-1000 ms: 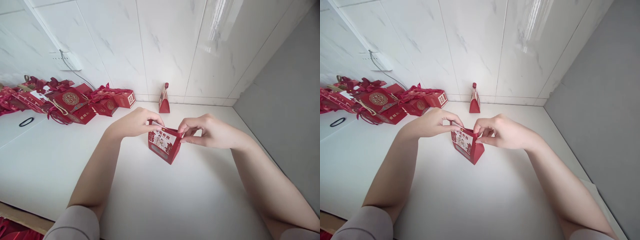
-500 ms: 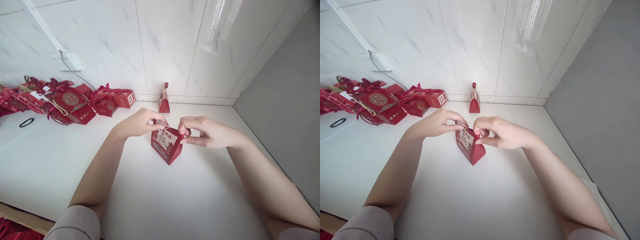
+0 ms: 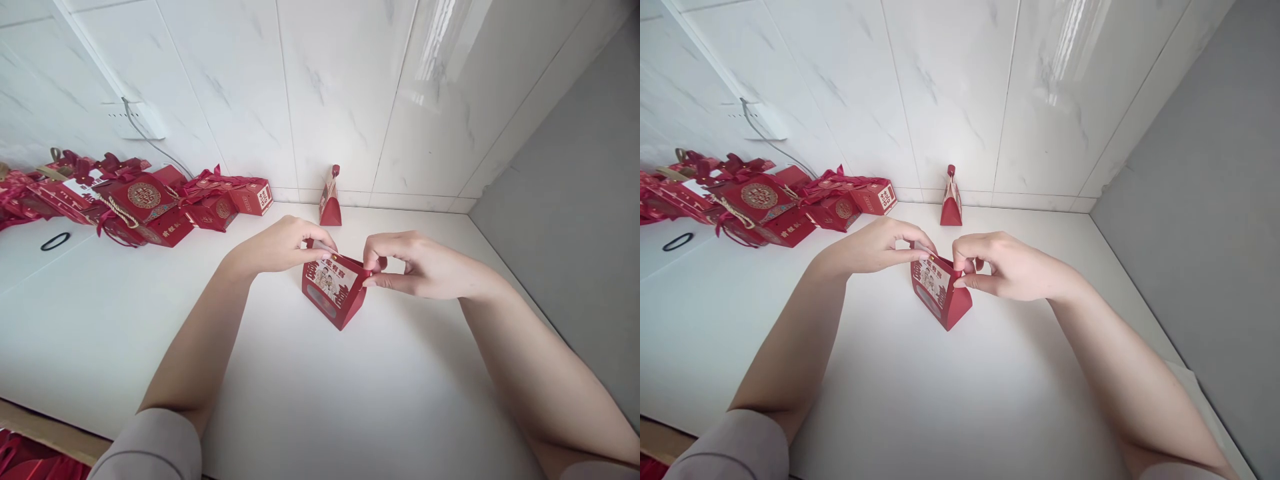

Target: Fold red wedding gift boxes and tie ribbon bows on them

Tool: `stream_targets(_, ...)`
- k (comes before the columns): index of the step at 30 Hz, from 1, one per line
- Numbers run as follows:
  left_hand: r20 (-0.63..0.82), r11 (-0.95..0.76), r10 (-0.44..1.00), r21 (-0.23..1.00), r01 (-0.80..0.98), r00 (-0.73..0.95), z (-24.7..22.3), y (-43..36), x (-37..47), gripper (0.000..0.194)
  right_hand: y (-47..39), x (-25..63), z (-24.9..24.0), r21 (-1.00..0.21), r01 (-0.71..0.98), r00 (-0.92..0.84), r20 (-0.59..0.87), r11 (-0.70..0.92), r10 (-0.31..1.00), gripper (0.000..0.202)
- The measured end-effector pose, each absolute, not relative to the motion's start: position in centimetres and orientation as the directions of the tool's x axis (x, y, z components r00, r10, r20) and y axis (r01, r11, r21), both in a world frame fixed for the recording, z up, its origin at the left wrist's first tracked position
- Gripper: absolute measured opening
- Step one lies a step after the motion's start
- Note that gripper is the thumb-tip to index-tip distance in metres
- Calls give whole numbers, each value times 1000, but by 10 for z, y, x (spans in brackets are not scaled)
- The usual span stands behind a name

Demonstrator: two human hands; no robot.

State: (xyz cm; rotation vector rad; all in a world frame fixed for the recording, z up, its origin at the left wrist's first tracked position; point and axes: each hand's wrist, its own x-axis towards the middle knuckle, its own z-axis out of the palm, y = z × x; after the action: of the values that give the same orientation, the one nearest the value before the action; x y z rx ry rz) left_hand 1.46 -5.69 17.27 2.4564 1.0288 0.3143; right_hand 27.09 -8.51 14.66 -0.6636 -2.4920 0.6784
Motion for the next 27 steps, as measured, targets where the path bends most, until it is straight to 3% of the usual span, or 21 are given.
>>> stream_targets(8,24,-625,708,487,610,706,173,-58,13,22,-91,272,151,-577,403,-743,246,710,622,6)
stream_targets(16,22,-618,704,510,598,709,172,-55,14,25,-88,270,149,-554,344,-775,288,758,563,6)
stream_targets(22,19,-620,719,471,628,695,174,-58,13,25,-92,270,151,-619,408,-714,242,671,657,9)
stream_targets(27,25,-619,729,450,644,684,175,-60,15,24,-91,267,148,-629,422,-577,368,652,729,7)
